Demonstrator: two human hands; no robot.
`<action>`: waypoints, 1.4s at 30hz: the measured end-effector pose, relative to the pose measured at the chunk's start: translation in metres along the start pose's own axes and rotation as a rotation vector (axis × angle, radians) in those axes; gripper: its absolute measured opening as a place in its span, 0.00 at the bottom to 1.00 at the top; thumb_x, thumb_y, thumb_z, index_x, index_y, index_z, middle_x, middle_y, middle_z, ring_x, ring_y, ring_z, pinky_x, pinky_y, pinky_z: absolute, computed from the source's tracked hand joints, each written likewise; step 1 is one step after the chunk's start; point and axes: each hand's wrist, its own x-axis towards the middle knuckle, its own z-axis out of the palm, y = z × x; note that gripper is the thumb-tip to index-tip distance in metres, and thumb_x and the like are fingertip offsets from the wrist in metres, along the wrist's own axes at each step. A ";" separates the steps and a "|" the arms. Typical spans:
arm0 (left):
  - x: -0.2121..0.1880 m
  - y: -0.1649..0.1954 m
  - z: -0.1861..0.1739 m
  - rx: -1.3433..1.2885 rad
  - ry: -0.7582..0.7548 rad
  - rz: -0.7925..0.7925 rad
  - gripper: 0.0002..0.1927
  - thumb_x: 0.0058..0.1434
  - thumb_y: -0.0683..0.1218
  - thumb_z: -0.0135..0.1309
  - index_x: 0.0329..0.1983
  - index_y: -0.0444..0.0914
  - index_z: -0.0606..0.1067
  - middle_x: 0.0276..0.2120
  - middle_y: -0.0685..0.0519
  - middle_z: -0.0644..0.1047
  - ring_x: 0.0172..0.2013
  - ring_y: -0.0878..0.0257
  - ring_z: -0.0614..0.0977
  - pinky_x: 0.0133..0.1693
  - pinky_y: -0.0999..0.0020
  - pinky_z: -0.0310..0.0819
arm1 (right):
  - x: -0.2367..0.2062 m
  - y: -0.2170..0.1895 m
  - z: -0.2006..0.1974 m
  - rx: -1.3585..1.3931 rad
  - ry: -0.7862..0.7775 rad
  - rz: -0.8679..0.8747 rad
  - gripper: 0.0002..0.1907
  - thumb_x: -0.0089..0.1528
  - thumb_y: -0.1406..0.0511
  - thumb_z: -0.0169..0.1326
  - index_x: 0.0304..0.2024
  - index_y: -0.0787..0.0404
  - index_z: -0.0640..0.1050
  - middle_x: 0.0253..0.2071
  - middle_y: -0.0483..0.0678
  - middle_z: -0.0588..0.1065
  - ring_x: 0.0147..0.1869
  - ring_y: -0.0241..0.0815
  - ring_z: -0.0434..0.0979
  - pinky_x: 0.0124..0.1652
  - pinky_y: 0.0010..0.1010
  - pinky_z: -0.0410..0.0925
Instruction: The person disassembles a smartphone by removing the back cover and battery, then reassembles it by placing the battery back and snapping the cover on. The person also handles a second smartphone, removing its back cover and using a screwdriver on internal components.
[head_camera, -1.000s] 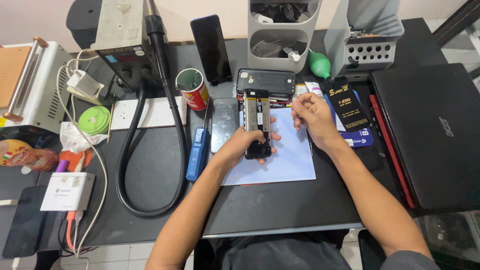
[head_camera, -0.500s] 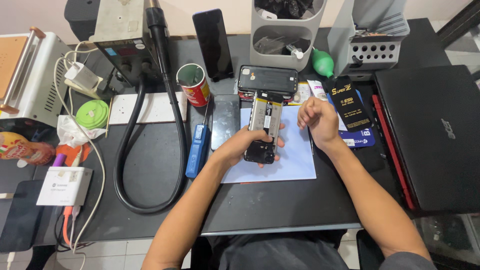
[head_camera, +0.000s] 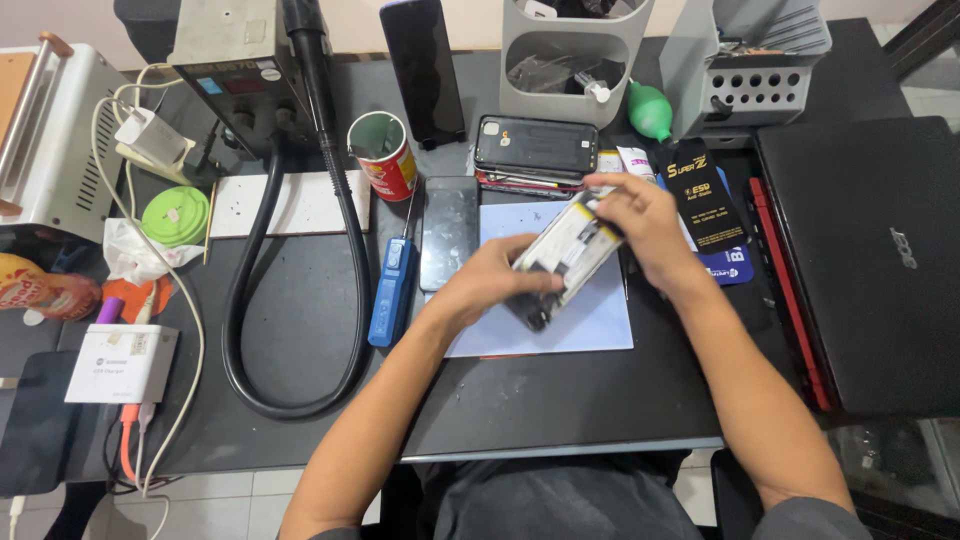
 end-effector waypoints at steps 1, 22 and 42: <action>0.001 0.000 -0.001 -0.004 0.074 0.078 0.29 0.50 0.42 0.69 0.56 0.32 0.76 0.48 0.47 0.81 0.48 0.63 0.81 0.50 0.71 0.74 | 0.001 -0.001 -0.005 0.013 0.000 0.009 0.19 0.63 0.70 0.52 0.56 0.67 0.78 0.43 0.47 0.79 0.45 0.31 0.78 0.46 0.21 0.71; -0.002 0.014 -0.026 -0.181 0.217 0.080 0.24 0.59 0.34 0.59 0.60 0.31 0.74 0.41 0.51 0.82 0.38 0.68 0.81 0.41 0.74 0.76 | 0.000 -0.013 -0.028 -0.569 0.202 -0.129 0.10 0.67 0.64 0.58 0.44 0.66 0.81 0.32 0.44 0.78 0.31 0.31 0.75 0.33 0.24 0.68; -0.010 0.006 -0.027 0.692 0.089 0.263 0.52 0.38 0.50 0.78 0.67 0.36 0.66 0.57 0.38 0.71 0.56 0.46 0.76 0.56 0.59 0.71 | -0.008 -0.021 -0.020 -1.229 0.035 -0.177 0.09 0.62 0.64 0.59 0.44 0.56 0.84 0.42 0.51 0.71 0.54 0.50 0.71 0.50 0.41 0.69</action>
